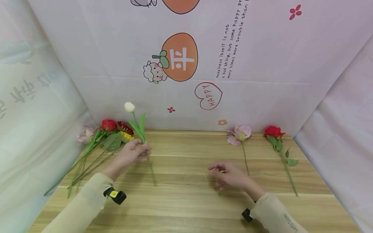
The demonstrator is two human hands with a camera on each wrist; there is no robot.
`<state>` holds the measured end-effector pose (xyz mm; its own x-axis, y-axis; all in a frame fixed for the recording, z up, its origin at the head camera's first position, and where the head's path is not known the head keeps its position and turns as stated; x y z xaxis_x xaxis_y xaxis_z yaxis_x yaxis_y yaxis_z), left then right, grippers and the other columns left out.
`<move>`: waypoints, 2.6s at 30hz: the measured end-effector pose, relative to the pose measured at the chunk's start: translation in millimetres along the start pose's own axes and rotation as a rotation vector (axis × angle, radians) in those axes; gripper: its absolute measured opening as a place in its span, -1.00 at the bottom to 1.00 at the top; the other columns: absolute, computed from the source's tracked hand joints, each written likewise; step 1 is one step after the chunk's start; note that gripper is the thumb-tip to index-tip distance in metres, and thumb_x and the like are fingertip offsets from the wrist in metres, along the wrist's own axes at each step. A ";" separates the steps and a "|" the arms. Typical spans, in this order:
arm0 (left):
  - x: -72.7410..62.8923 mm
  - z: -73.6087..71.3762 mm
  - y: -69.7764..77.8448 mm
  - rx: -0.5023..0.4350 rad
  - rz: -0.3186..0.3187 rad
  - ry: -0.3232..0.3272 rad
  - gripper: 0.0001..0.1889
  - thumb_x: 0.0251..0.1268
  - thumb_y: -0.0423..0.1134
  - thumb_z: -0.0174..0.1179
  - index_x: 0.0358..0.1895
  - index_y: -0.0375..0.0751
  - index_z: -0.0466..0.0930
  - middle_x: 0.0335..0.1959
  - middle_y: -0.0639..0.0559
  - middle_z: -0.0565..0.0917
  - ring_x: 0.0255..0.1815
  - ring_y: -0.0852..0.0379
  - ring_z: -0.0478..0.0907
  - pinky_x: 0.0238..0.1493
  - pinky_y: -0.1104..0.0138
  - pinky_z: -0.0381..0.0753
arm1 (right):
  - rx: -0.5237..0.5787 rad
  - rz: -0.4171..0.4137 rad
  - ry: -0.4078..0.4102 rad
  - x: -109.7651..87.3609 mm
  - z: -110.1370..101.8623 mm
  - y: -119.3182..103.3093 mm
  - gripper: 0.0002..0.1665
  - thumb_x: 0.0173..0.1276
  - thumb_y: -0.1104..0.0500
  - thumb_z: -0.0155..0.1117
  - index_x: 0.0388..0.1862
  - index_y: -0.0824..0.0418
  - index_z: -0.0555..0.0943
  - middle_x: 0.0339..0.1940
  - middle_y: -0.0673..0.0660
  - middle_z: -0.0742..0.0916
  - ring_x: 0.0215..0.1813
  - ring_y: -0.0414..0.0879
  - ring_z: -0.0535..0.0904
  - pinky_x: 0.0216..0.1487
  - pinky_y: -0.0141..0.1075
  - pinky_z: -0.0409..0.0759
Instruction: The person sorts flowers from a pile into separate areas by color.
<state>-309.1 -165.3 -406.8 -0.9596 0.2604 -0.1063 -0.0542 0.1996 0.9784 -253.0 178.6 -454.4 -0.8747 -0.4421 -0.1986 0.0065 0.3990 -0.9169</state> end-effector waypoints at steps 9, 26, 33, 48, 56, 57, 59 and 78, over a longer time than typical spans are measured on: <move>13.7 70.2 22.1 -0.123 0.018 -0.114 -0.71 0.57 -0.30 0.10 0.09 -0.54 0.44 -0.13 -0.19 0.62 -0.19 -0.01 0.67 -0.02 0.14 0.73 | -0.006 -0.121 -0.119 17.1 49.4 -36.7 -0.43 0.57 0.09 0.20 0.35 0.48 0.44 -0.02 0.31 0.67 -0.11 0.25 0.68 -0.13 0.01 0.75; 28.3 135.0 29.9 -0.131 0.025 -0.218 -0.71 0.46 -0.34 0.24 0.12 -0.46 0.58 -0.11 -0.20 0.67 -0.18 0.02 0.68 0.03 0.13 0.71 | 0.176 -0.093 -0.100 24.9 69.9 -37.8 -0.59 0.49 0.26 0.27 0.14 0.56 0.49 -0.06 0.42 0.69 -0.16 0.11 0.73 -0.17 0.01 0.76; 30.2 146.7 36.2 -0.064 0.083 -0.226 -0.71 0.40 -0.35 0.30 0.07 -0.44 0.60 -0.09 -0.28 0.69 -0.22 0.03 0.70 -0.08 0.19 0.75 | 0.230 -0.105 -0.082 17.9 67.8 -38.2 -0.56 0.46 0.29 0.30 0.16 0.54 0.43 -0.06 0.44 0.68 -0.13 0.18 0.72 -0.15 0.02 0.76; 24.7 142.5 33.8 0.112 0.155 -0.222 -0.68 0.40 -0.19 0.32 0.15 -0.19 0.63 -0.08 -0.04 0.70 -0.06 -0.04 0.63 -0.02 0.03 0.68 | 0.246 -0.058 -0.020 6.3 35.1 -17.3 -0.40 0.47 0.29 0.28 0.34 0.53 0.29 -0.06 0.45 0.68 -0.18 0.13 0.72 -0.13 0.11 0.74; 17.9 127.2 24.7 0.138 0.127 -0.213 -0.66 0.41 -0.12 0.32 0.14 -0.20 0.63 -0.07 -0.06 0.68 -0.04 -0.07 0.62 0.05 -0.08 0.64 | 0.218 -0.026 -0.002 1.8 22.9 -6.5 -0.31 0.47 0.29 0.28 0.40 0.53 0.20 -0.08 0.42 0.70 -0.22 0.13 0.72 -0.15 0.09 0.75; 16.8 124.9 23.3 0.139 0.120 -0.213 -0.66 0.42 -0.11 0.31 0.14 -0.19 0.62 -0.06 -0.07 0.68 -0.03 -0.10 0.61 0.06 -0.08 0.64 | 0.219 -0.021 -0.003 1.4 21.8 -4.9 -0.31 0.47 0.29 0.28 0.40 0.54 0.19 -0.08 0.41 0.70 -0.22 0.13 0.72 -0.15 0.08 0.75; 15.0 119.9 20.7 0.147 0.110 -0.210 -0.66 0.42 -0.10 0.31 0.13 -0.19 0.62 -0.07 -0.07 0.67 -0.03 -0.11 0.61 0.06 -0.09 0.63 | 0.234 -0.006 -0.005 0.8 20.2 -1.0 -0.31 0.47 0.30 0.27 0.40 0.54 0.18 -0.06 0.42 0.69 -0.21 0.12 0.72 -0.14 0.07 0.75; -2.1 52.5 -4.3 0.311 0.097 -0.110 -0.71 0.46 -0.20 0.26 0.09 -0.31 0.61 -0.12 -0.15 0.67 -0.11 -0.18 0.60 -0.11 -0.03 0.68 | 0.246 0.083 -0.016 7.7 17.2 23.9 -0.36 0.47 0.36 0.23 0.39 0.52 0.19 -0.15 0.32 0.73 -0.28 0.08 0.73 -0.22 -0.02 0.77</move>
<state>-292.4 -117.1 -420.1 -0.9197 0.3895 -0.0503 0.1391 0.4428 0.8857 -251.3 170.8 -483.8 -0.8588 -0.4292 -0.2798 0.1970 0.2276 -0.9536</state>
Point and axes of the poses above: each hand's wrist, its own x-axis towards the middle knuckle, its own z-axis out of the palm, y = z × x, the point moved 9 cm from there along x, towards the middle knuckle
